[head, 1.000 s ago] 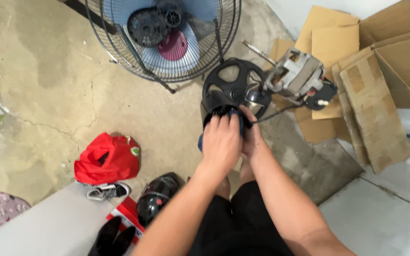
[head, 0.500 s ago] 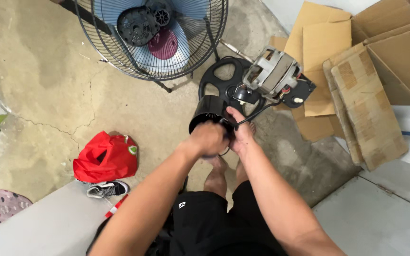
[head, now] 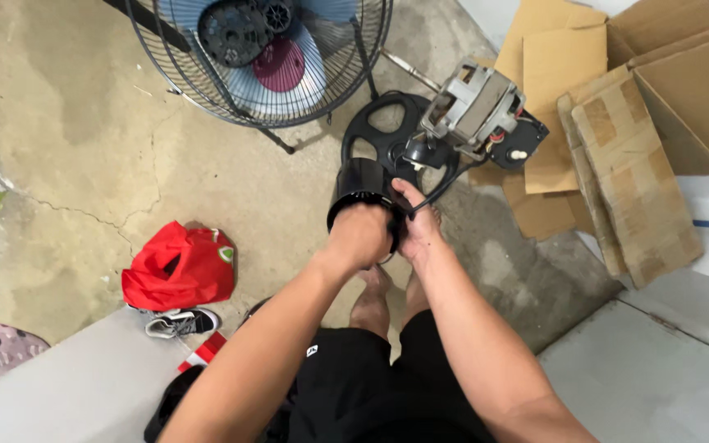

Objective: The person wipes a black cylindrical fan motor housing with a blue cloth, then uses a screwdriver to tighten screws on the housing while it is attached to a fan base.

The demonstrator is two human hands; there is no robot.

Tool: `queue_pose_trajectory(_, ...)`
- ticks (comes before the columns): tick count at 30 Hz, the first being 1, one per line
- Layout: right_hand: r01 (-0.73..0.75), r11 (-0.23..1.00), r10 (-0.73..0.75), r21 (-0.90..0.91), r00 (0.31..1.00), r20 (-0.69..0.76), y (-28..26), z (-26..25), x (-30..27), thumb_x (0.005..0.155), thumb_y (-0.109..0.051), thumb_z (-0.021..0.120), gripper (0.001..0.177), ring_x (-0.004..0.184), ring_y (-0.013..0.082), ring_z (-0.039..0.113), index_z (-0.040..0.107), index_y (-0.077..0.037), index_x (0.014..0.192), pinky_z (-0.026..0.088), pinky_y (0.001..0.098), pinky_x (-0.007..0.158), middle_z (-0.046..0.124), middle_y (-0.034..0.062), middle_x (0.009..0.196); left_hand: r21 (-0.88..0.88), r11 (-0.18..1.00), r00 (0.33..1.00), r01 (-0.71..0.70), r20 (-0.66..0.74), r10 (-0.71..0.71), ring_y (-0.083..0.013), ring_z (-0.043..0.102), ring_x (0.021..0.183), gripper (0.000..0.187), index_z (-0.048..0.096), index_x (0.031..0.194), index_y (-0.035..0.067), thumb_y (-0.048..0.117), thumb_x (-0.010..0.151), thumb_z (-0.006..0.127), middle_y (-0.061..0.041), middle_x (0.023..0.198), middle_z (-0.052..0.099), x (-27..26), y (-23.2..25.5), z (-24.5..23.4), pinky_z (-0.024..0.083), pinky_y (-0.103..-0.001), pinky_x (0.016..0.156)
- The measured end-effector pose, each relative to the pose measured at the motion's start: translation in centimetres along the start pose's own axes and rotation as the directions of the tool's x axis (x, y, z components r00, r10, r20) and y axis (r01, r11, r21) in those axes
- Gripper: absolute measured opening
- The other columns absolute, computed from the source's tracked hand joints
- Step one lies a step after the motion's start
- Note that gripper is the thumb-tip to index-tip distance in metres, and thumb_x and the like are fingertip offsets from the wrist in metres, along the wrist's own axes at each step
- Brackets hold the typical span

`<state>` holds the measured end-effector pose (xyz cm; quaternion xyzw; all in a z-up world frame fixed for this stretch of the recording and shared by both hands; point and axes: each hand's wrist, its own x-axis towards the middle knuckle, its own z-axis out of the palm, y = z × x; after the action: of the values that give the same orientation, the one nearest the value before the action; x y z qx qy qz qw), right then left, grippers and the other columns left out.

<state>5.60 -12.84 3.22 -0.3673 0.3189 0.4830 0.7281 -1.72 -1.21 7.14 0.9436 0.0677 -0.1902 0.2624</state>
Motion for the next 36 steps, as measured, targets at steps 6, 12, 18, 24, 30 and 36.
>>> queue_pose_trajectory(6, -0.058, 0.989, 0.048, 0.134, 0.996, 0.074, -0.2, 1.8, 0.9, 0.087, -0.050, 0.064, 0.041, 0.099, 0.0269, 0.070, 0.074, -0.014, 0.106, 0.055, 0.0443, 0.094, 0.075, 0.0056, 0.105, 0.094, 0.995, 0.955, -0.039, -0.290, 0.065, -0.0361, 0.073, 0.081, 0.017, 0.074, 0.091, 0.005, 0.010, 0.079, 0.064, -0.021, 0.091, 0.074, 0.2, 0.9, -6.4, 0.059, -0.045, 0.068)
queue_pose_trajectory(12, 0.039, 0.999, -0.044, 0.037, 0.986, 0.161, -1.4, -0.2, 2.7, 0.092, -0.049, 0.065, 0.043, 0.112, 0.0264, 0.067, 0.074, -0.012, 0.114, 0.053, 0.0436, 0.103, 0.074, 0.0067, 0.116, 0.114, 0.988, 0.993, 0.104, 0.043, -0.109, -0.0345, 0.072, 0.102, 0.030, 0.071, 0.112, 0.002, 0.021, 0.091, 0.061, -0.022, 0.114, 0.072, -0.2, 3.4, -8.9, 0.056, -0.044, 0.088)
queue_pose_trajectory(18, -0.054, 0.998, 0.053, -0.031, 0.998, -0.030, -0.5, 2.1, 0.5, 0.084, -0.053, 0.062, 0.047, 0.106, 0.0262, 0.068, 0.074, -0.014, 0.107, 0.054, 0.0439, 0.094, 0.076, 0.0060, 0.110, 0.017, 1.000, 0.982, 0.018, 0.186, -0.021, -0.0337, 0.069, 0.111, 0.034, 0.072, 0.112, 0.002, 0.014, 0.081, 0.062, -0.021, 0.117, 0.071, -0.1, 0.0, -6.6, 0.055, -0.043, 0.095)
queue_pose_trajectory(24, 0.035, 0.999, -0.034, -0.019, 0.999, 0.042, 0.1, 2.1, 0.3, 0.088, -0.047, 0.067, 0.040, 0.106, 0.0257, 0.068, 0.073, -0.013, 0.109, 0.054, 0.0412, 0.096, 0.075, 0.0062, 0.112, -0.010, 0.991, 0.990, 0.131, -0.052, -0.131, -0.0364, 0.071, 0.106, 0.028, 0.071, 0.112, 0.000, 0.013, 0.090, 0.061, -0.024, 0.114, 0.072, 5.8, -1.2, 0.9, 0.057, -0.044, 0.091)
queue_pose_trajectory(30, 0.021, 1.000, -0.021, 0.001, 0.998, 0.058, 0.1, 0.2, 1.1, 0.086, -0.045, 0.066, 0.039, 0.096, 0.0272, 0.071, 0.074, -0.010, 0.102, 0.055, 0.0436, 0.090, 0.076, 0.0083, 0.101, -0.124, 0.992, 0.956, 0.035, 0.292, 0.003, -0.0351, 0.070, 0.110, 0.038, 0.075, 0.107, -0.001, 0.020, 0.076, 0.069, -0.024, 0.113, 0.073, 2.1, -0.3, -5.3, 0.056, -0.041, 0.096)
queue_pose_trajectory(36, 0.111, 0.984, -0.115, 0.142, 0.993, 0.024, 1.3, 0.2, 1.8, 0.090, -0.043, 0.068, 0.035, 0.097, 0.0264, 0.071, 0.073, -0.010, 0.103, 0.056, 0.0416, 0.092, 0.076, 0.0075, 0.102, -0.321, 0.944, 0.996, 0.073, 0.077, -0.051, -0.0392, 0.067, 0.108, 0.040, 0.074, 0.110, 0.003, 0.021, 0.075, 0.068, -0.027, 0.109, 0.071, 0.7, -1.1, -4.6, 0.052, -0.045, 0.095)
